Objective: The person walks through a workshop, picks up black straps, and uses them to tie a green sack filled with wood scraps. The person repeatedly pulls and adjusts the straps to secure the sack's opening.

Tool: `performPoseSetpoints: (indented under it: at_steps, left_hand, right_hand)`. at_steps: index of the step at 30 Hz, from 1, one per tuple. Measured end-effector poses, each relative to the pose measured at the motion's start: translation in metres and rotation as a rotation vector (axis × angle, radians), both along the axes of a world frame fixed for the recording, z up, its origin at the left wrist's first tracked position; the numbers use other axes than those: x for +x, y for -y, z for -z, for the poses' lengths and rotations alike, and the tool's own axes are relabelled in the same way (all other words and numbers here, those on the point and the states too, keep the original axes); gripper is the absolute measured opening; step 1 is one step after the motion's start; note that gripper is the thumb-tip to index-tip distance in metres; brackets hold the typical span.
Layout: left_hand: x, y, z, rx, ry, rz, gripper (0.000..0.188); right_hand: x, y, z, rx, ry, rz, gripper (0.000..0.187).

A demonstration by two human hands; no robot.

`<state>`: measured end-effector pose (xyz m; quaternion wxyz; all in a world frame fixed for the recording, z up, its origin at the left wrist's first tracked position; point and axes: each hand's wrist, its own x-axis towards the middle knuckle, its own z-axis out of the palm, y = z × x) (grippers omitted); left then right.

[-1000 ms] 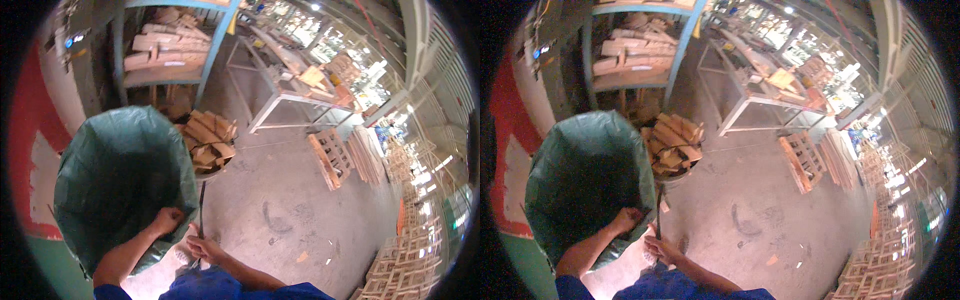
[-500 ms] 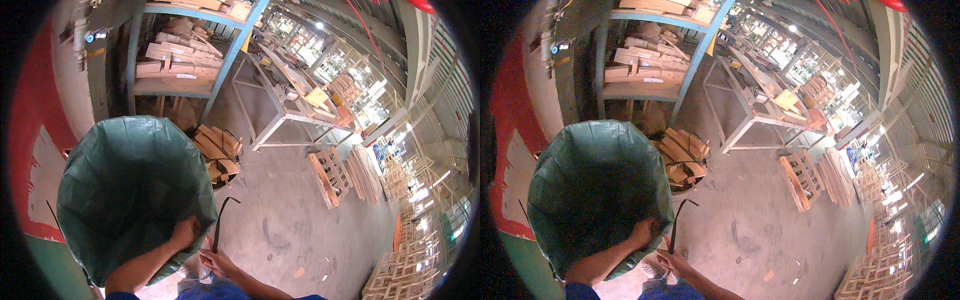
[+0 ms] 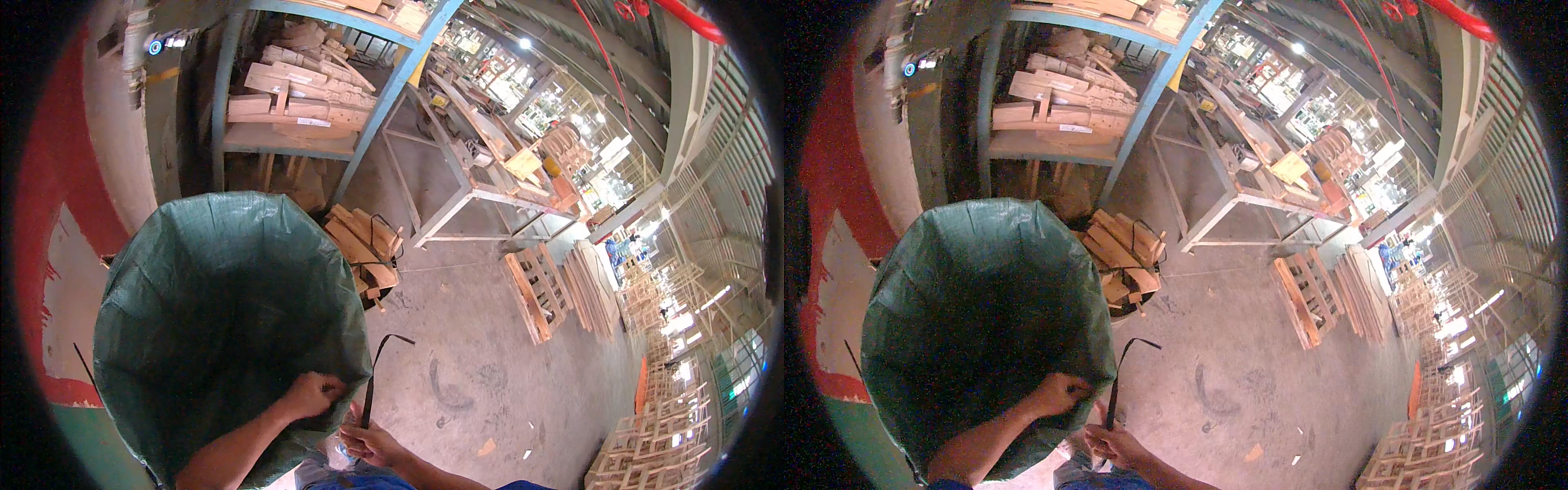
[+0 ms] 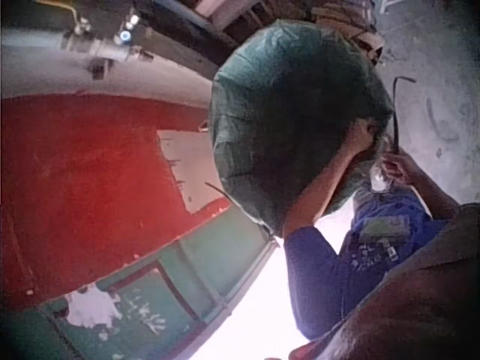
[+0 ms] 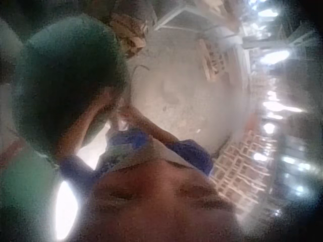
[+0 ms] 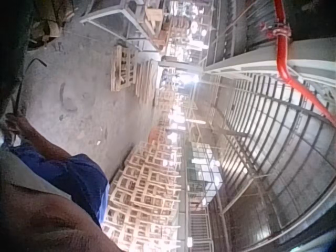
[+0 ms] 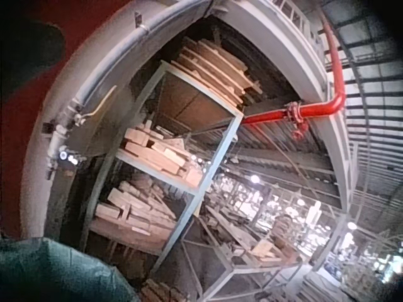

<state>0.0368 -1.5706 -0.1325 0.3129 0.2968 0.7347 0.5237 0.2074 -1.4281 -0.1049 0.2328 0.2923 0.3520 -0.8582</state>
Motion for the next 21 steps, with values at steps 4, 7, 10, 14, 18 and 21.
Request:
performPoseSetpoints:
  at_steps: [4,7,10,14,18,21]
  left_hand:
    - [0.0,0.001,0.005,-0.025,0.623,-0.055,0.03]
    - [0.01,0.001,0.013,-0.009,0.739,-0.134,0.029]
    - [0.014,-0.004,0.012,-0.068,0.609,-0.172,0.025]
    - [0.016,-0.015,-0.005,-0.112,0.097,-0.18,0.023]
    - [0.025,-0.023,-0.031,-0.261,0.045,-0.198,0.035]
    - [0.032,-0.031,-0.06,-0.347,0.099,-0.219,0.045]
  right_hand:
    - [-0.001,0.001,0.001,-0.017,-0.024,0.035,0.019]
    - [-0.003,0.013,-0.015,0.266,-0.127,-0.018,0.032]
    - [0.001,0.014,0.005,0.574,-0.267,-0.106,0.047]
    - [-0.001,0.009,0.025,1.007,-0.277,-0.343,0.068]
    - [0.003,0.007,0.036,1.206,-0.353,-0.311,0.082]
    - [0.006,-0.004,0.041,1.341,-0.441,-0.32,0.086]
